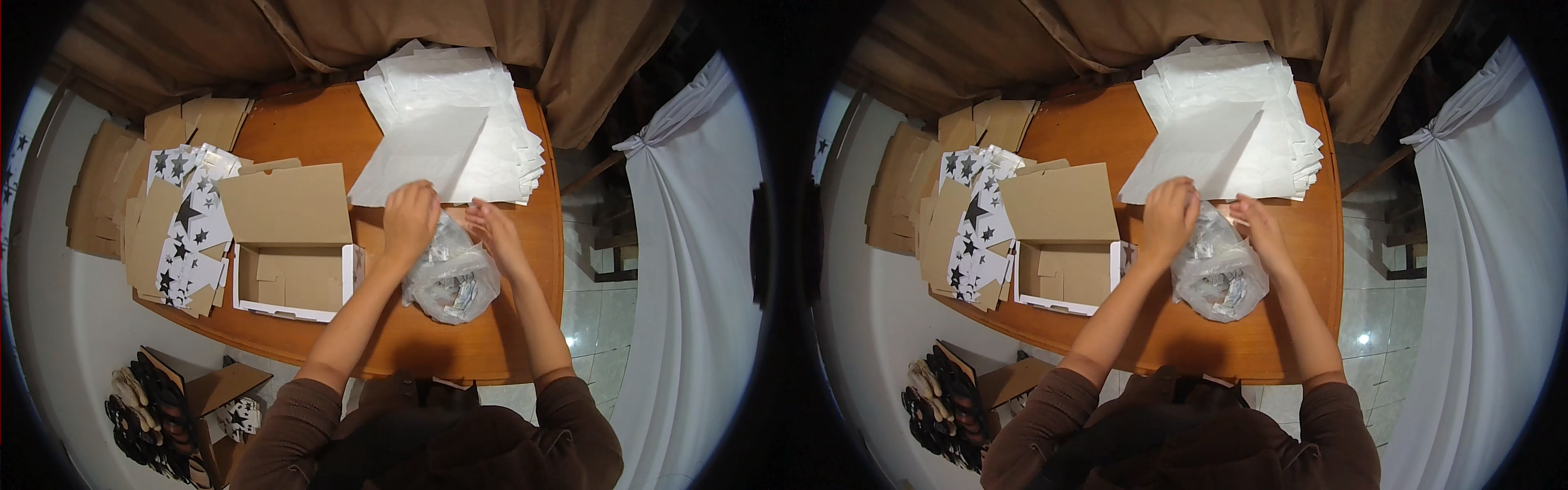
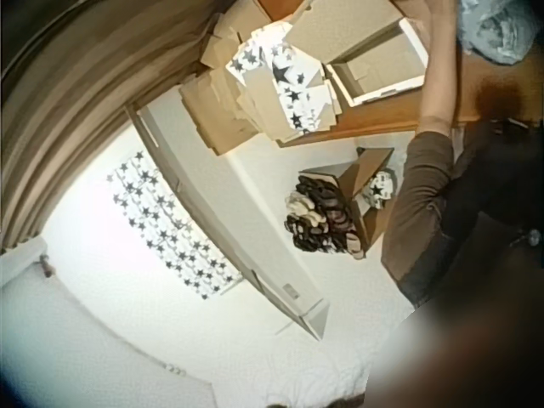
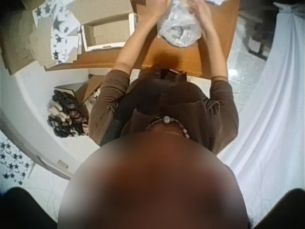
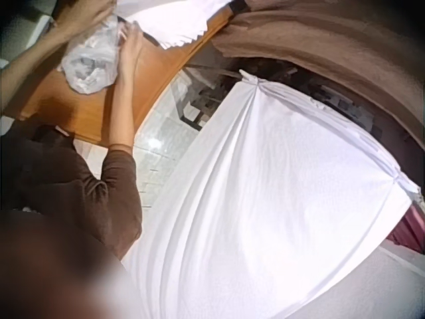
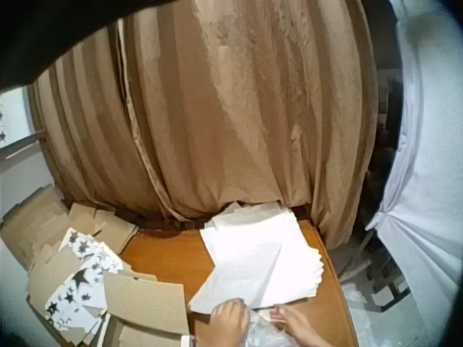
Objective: Assembling cardboard shoeboxes and placing them on a shelf.
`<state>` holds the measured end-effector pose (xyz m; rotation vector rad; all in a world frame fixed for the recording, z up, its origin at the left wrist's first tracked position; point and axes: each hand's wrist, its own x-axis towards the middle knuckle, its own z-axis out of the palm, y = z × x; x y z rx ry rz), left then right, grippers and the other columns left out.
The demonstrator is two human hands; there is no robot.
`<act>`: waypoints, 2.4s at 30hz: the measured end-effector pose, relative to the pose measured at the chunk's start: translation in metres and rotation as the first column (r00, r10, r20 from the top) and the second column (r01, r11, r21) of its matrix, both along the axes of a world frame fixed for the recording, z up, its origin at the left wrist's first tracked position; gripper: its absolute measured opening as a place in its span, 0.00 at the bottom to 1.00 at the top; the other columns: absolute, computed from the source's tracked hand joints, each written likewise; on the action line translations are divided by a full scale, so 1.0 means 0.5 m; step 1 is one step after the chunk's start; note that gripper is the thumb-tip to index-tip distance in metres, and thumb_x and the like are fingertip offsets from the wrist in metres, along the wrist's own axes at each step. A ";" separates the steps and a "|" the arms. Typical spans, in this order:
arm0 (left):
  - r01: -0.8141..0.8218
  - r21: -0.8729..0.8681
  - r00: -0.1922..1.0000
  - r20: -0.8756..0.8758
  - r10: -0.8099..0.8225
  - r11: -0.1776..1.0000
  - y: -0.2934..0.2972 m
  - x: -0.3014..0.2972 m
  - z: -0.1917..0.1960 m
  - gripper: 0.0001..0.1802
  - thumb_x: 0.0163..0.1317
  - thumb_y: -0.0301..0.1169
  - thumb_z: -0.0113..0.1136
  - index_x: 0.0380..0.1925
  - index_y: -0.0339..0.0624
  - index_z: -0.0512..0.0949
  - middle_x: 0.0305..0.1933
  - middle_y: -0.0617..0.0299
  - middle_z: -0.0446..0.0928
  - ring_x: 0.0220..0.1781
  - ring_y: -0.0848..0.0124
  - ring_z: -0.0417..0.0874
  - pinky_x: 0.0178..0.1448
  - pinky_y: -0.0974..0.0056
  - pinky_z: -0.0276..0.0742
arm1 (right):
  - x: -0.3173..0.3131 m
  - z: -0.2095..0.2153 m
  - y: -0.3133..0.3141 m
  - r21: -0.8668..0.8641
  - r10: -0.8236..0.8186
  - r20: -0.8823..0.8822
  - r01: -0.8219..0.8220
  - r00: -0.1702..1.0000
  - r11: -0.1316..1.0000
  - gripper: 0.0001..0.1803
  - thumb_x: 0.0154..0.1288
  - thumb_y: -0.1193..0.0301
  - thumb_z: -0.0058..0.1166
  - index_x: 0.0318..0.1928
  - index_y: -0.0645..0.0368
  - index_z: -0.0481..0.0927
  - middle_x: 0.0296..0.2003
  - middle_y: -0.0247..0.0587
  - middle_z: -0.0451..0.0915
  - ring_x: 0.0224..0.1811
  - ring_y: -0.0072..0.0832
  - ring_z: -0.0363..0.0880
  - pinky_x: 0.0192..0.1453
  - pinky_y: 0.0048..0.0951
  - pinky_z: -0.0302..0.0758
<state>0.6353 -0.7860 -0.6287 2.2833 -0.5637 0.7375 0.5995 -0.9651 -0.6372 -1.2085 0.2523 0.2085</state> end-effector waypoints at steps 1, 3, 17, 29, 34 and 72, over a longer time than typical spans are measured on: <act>0.054 0.014 0.998 -0.007 -0.054 0.998 -0.005 -0.029 0.001 0.07 0.54 0.27 0.59 0.32 0.37 0.73 0.41 0.55 0.77 0.45 0.57 0.77 0.49 0.55 0.70 | 0.016 -0.016 -0.004 0.076 -0.024 -0.024 0.026 0.999 0.997 0.24 0.67 0.61 0.51 0.56 0.64 0.67 0.48 0.41 0.75 0.52 0.29 0.72 0.58 0.30 0.68; 0.132 0.020 0.991 0.010 -0.132 0.991 -0.012 -0.094 -0.008 0.08 0.54 0.27 0.59 0.33 0.37 0.74 0.41 0.55 0.77 0.46 0.58 0.77 0.50 0.56 0.70 | 0.042 -0.031 0.008 0.179 -0.016 -0.043 0.024 0.999 0.984 0.24 0.67 0.62 0.51 0.56 0.65 0.67 0.49 0.42 0.74 0.53 0.29 0.72 0.58 0.31 0.69; 0.319 0.013 0.946 0.065 -0.319 0.948 0.143 -0.255 0.034 0.08 0.53 0.25 0.59 0.34 0.39 0.74 0.40 0.60 0.77 0.42 0.61 0.78 0.48 0.58 0.72 | 0.037 0.095 0.129 -0.486 -0.117 0.195 0.200 0.974 0.851 0.34 0.57 0.72 0.57 0.65 0.52 0.60 0.57 0.55 0.66 0.56 0.39 0.69 0.54 0.35 0.75; 0.285 0.088 0.878 0.376 -0.297 0.954 0.421 -0.134 0.177 0.11 0.51 0.22 0.60 0.34 0.42 0.73 0.41 0.59 0.77 0.39 0.58 0.79 0.39 0.58 0.73 | 0.002 0.041 0.268 0.072 -0.491 -0.002 0.490 0.871 0.869 0.37 0.54 0.83 0.53 0.64 0.61 0.52 0.38 0.45 0.74 0.32 0.27 0.73 0.36 0.32 0.77; 0.272 0.075 0.851 0.446 -0.276 0.959 0.557 -0.069 0.260 0.09 0.52 0.21 0.61 0.33 0.40 0.75 0.40 0.58 0.77 0.39 0.58 0.79 0.42 0.59 0.74 | -0.027 0.207 0.367 0.161 -0.539 0.468 0.532 0.701 0.831 0.41 0.53 0.82 0.54 0.65 0.59 0.48 0.43 0.44 0.69 0.39 0.27 0.73 0.45 0.31 0.75; 0.444 0.651 0.896 -0.298 -0.330 0.615 0.688 -0.104 -0.107 0.59 0.48 0.64 0.57 0.66 0.28 0.48 0.74 0.44 0.41 0.76 0.55 0.42 0.75 0.51 0.39 | -0.076 -0.073 0.589 -0.880 0.791 0.103 0.425 0.603 -0.210 0.42 0.63 0.44 0.40 0.68 0.59 0.53 0.71 0.46 0.47 0.74 0.38 0.43 0.73 0.53 0.37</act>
